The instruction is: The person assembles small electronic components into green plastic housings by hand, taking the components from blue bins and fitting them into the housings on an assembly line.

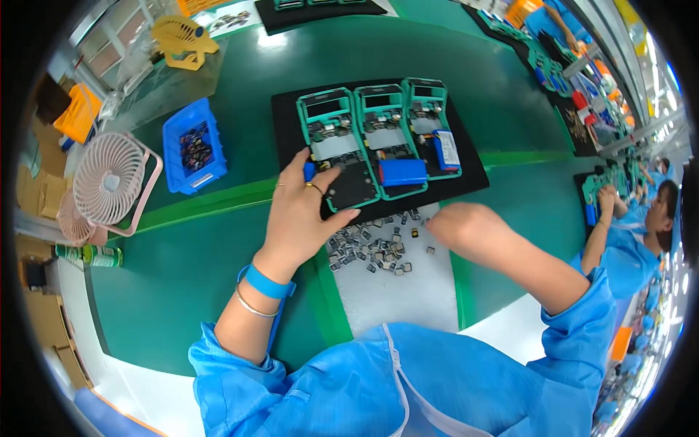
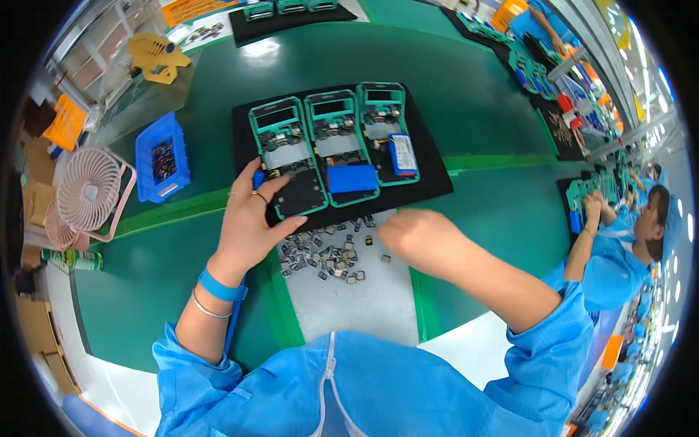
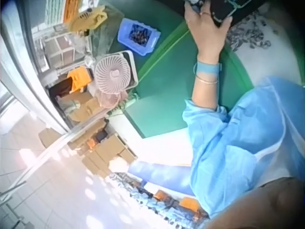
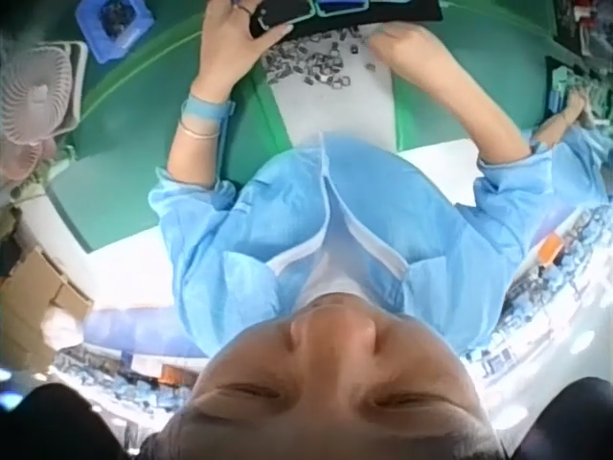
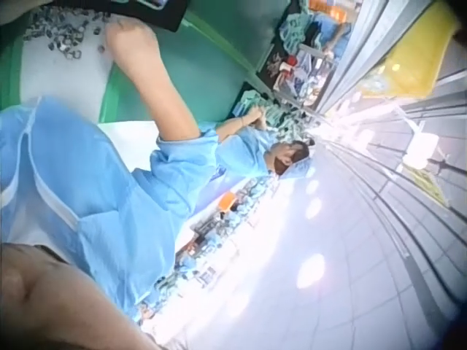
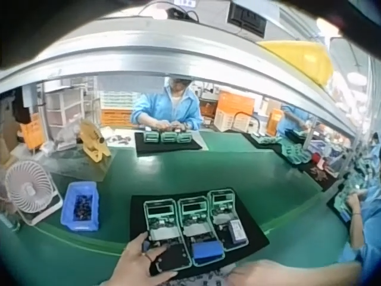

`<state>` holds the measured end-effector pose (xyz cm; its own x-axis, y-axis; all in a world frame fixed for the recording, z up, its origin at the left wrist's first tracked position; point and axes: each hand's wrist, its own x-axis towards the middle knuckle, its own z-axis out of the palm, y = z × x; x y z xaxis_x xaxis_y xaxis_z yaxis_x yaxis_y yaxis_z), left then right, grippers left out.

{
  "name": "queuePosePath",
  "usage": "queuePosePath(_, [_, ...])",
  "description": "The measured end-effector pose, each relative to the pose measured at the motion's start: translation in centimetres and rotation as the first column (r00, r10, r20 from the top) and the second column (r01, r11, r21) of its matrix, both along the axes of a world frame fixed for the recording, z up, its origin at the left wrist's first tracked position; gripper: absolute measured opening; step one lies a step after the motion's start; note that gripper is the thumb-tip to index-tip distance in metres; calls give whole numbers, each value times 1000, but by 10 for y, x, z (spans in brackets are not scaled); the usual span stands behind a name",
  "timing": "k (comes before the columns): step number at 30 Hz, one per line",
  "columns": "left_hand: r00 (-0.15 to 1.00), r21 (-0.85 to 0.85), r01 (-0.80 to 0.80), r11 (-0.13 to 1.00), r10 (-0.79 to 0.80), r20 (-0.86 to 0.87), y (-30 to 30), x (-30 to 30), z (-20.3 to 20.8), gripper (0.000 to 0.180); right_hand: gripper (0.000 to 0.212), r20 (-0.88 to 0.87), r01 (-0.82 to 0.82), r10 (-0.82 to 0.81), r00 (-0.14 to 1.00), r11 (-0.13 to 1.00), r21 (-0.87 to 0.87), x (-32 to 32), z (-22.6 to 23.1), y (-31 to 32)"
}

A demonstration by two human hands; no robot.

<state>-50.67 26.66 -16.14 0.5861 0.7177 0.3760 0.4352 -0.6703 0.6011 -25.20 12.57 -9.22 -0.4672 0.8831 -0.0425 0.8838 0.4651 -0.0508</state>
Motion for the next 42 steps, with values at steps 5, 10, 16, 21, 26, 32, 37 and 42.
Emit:
queuePosePath(5, [1000, 18, 2, 1000, -3, 25, 2, -2, 0, 62, 8, -337, 35, 69, 939, 956, 292, -37, 19, 88])
queuePosePath(10, [999, 153, -42, 987, 40, 20, 3, 0, 4, 61, 6, -207, -18, 95, 974, 938, 346, -35, -12, 154])
queuePosePath(16, [997, 148, -69, 987, 64, 39, 3, -1, 1, 60, 6, -94, -46, 78, 993, 951, 306, -36, -21, 166])
queuePosePath(21, [996, 151, -79, 985, 73, 44, 3, 0, 1, 59, 8, -19, -134, 149, 989, 933, 334, -34, -19, 171])
queuePosePath(26, [996, 136, -79, 988, 73, 49, 3, 0, -1, 58, 11, 174, -227, 181, 968, 927, 299, -39, -16, 168])
queuePosePath(32, [996, 143, -83, 986, 77, 47, 2, -1, -1, 58, 15, 210, -261, 198, 957, 905, 335, -42, -15, 167])
queuePosePath(37, [996, 140, -84, 987, 79, 44, 3, -1, -1, 58, 13, 244, -293, 214, 946, 885, 363, -45, -13, 165])
queuePosePath(42, [995, 130, -78, 988, 69, 69, 4, 0, 0, 57, 12, 281, -302, 198, 939, 867, 396, -49, -16, 168])
